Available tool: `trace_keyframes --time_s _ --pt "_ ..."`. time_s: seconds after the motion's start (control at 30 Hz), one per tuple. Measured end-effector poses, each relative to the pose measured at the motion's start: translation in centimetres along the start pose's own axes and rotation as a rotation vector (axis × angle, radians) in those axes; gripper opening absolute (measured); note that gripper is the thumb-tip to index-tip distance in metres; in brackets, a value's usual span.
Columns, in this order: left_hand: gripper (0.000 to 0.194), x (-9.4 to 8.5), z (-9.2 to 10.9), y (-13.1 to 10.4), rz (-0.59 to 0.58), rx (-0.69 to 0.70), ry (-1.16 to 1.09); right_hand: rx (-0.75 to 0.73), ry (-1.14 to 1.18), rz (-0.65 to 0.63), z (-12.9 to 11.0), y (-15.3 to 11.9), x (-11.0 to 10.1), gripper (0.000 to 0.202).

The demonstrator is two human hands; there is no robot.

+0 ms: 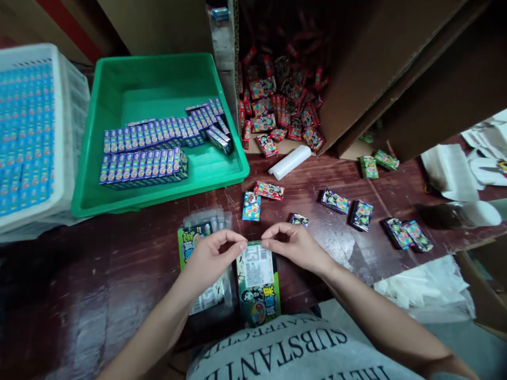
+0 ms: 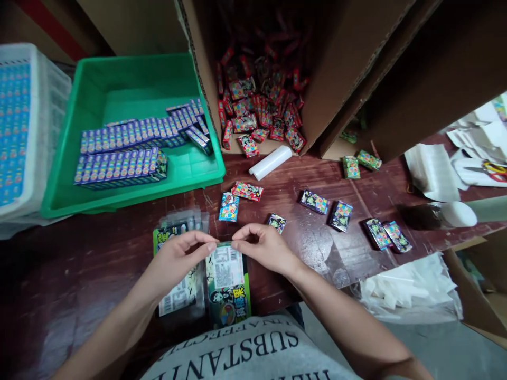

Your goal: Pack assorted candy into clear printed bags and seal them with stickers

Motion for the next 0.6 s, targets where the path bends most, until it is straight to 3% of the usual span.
trace_keyframes --time_s 0.1,0.2,0.3,0.43,0.5,0.6 --pt "0.023 -0.4 0.3 0.4 0.007 -0.049 -0.02 0.155 0.077 -0.025 0.1 0.7 0.0 0.024" --pt "0.023 -0.6 0.0 0.4 -0.087 -0.064 -0.057 0.167 0.069 -0.088 0.3 0.7 -0.3 0.025" --pt "0.025 -0.6 -0.5 0.2 -0.152 -0.018 -0.079 0.068 0.031 -0.158 0.4 0.3 -0.8 0.026" --pt "0.016 -0.9 -0.9 0.7 -0.149 0.124 0.018 -0.232 -0.208 -0.264 -1.0 1.1 -1.9 0.024" --pt "0.017 -1.0 -1.1 1.1 -0.157 0.161 0.144 -0.434 -0.453 -0.17 -2.5 3.2 -4.0 0.023" --pt "0.018 -1.2 -1.4 1.7 -0.141 0.185 0.421 -0.624 -0.912 0.116 -4.8 8.1 -8.8 0.037"
Point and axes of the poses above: each hand's wrist, its own y-axis towards the middle knuckle, its own x-axis out of the palm, z = x × y, the point moved 4 cm from there along y, towards the middle knuckle, and after that the axes turned 2 degrees about z, right-handed, at the moved point
